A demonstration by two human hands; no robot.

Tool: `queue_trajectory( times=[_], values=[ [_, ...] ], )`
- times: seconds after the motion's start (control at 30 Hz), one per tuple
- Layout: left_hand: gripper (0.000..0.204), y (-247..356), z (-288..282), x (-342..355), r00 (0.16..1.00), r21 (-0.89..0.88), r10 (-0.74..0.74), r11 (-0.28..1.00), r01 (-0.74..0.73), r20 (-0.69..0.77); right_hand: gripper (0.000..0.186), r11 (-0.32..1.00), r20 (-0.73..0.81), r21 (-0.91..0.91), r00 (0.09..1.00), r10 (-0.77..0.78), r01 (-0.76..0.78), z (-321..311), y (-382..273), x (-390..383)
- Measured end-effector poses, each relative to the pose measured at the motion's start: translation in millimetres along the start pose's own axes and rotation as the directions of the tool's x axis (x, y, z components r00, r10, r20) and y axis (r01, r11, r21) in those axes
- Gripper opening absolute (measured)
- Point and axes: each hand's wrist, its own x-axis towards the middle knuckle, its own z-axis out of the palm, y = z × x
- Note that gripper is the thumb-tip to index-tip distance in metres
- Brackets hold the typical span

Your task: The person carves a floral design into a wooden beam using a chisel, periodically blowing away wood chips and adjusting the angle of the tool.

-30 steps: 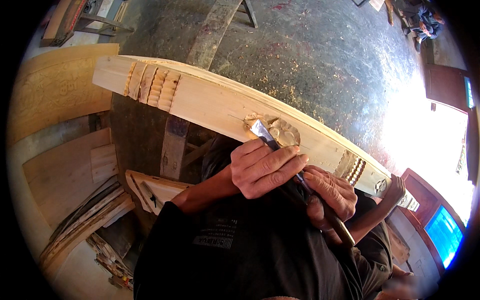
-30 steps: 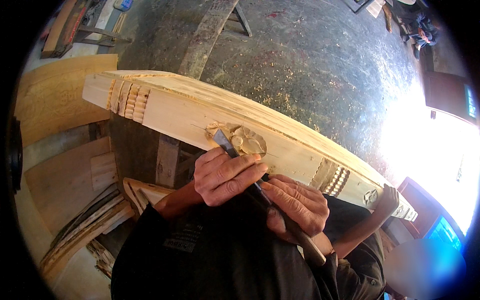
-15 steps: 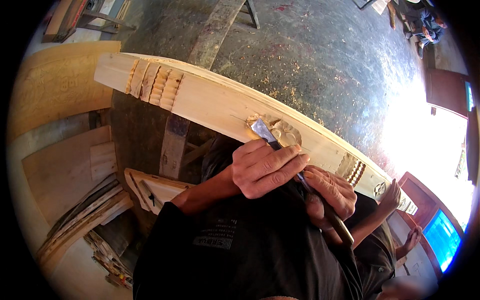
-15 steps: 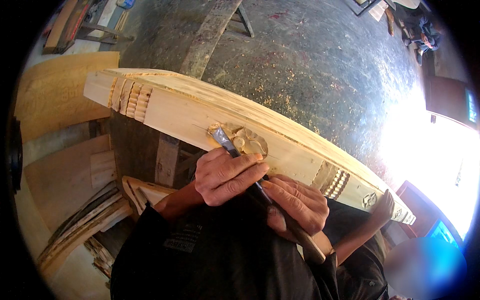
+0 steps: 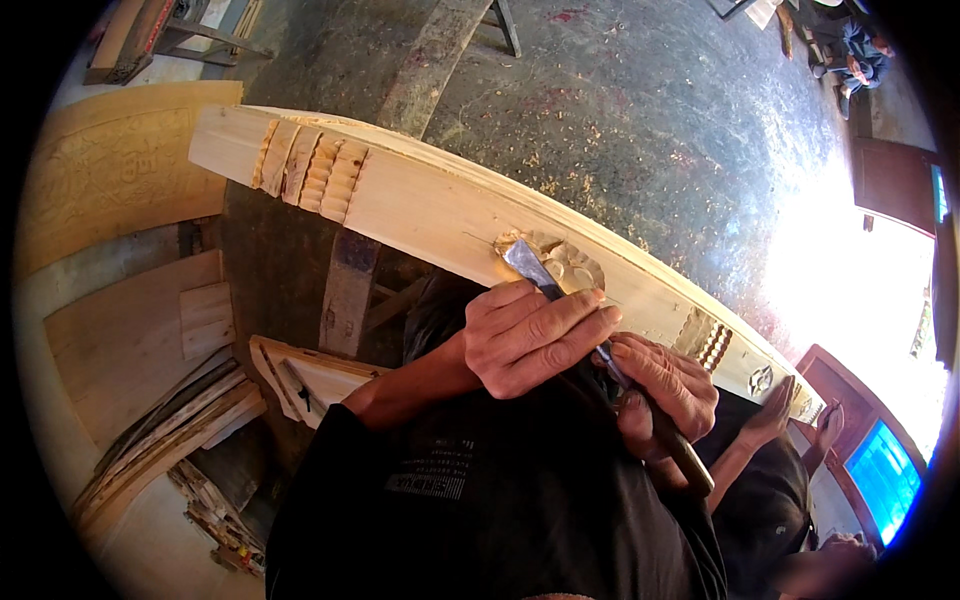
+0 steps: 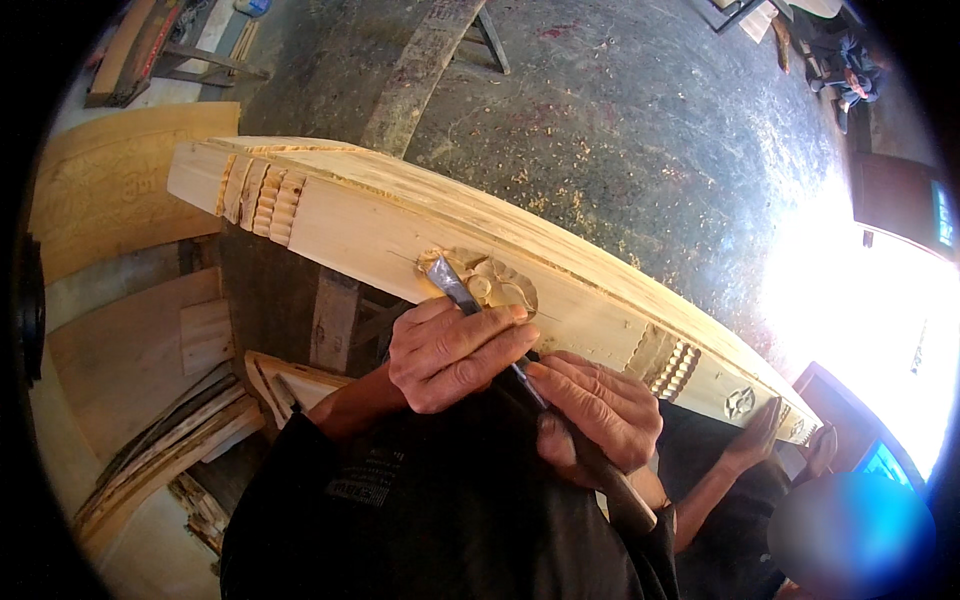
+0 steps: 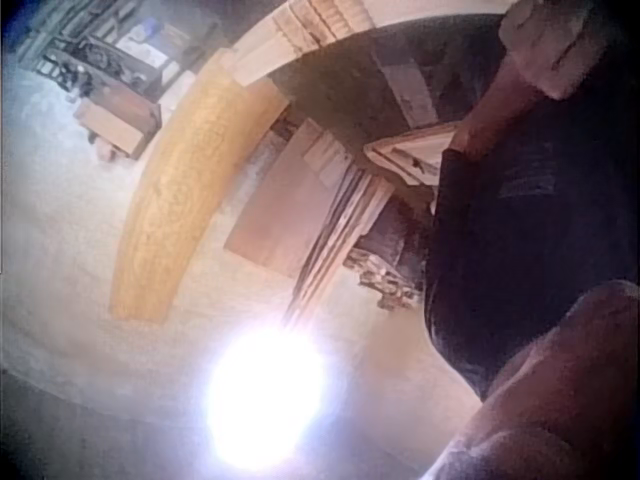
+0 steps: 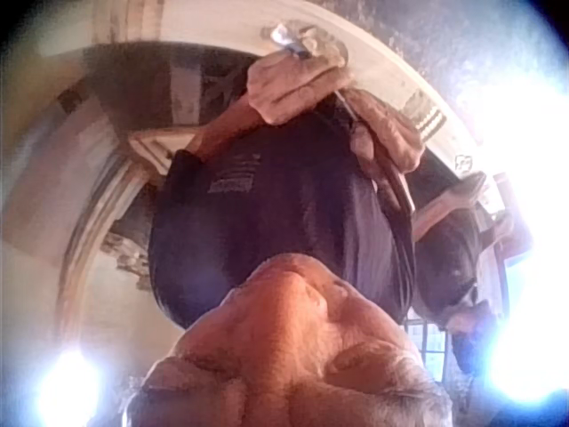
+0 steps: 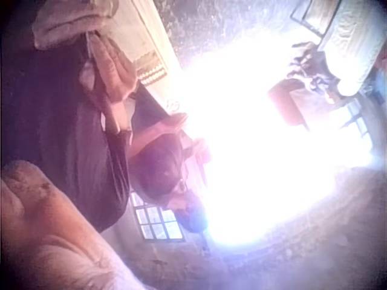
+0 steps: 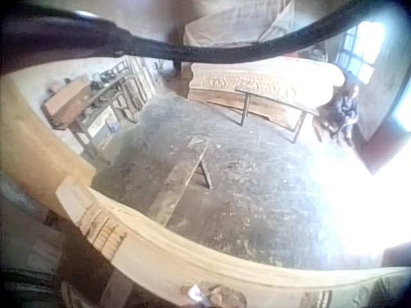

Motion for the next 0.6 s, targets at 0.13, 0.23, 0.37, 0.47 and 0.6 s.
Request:
queue_trajectory(
  times=[0.13,0.23,0.37,0.47,0.6],
  values=[
    [0.032,0,2,1,1.0,0.019,-0.005,1.0,0.005,0.0,0.034,0.999,0.01,0.035,1.0,0.003,-0.003,1,5,-2],
    [0.033,0,2,3,1.0,0.022,-0.009,1.0,0.009,-0.012,0.036,0.998,0.032,0.062,0.999,0.011,-0.013,-1,8,-4],
    [0.035,1,4,4,1.0,0.042,-0.007,0.999,0.008,-0.027,0.037,0.995,0.018,0.105,1.0,0.002,-0.003,2,16,-7],
    [0.037,2,4,5,0.999,0.053,-0.019,0.998,0.02,-0.026,0.037,0.994,0.003,0.107,1.0,0.005,-0.005,3,16,-7],
    [0.038,1,8,5,0.998,0.061,-0.016,0.998,0.02,-0.067,0.035,0.994,-0.01,0.111,1.0,0.014,-0.013,6,16,-6]
  ],
)
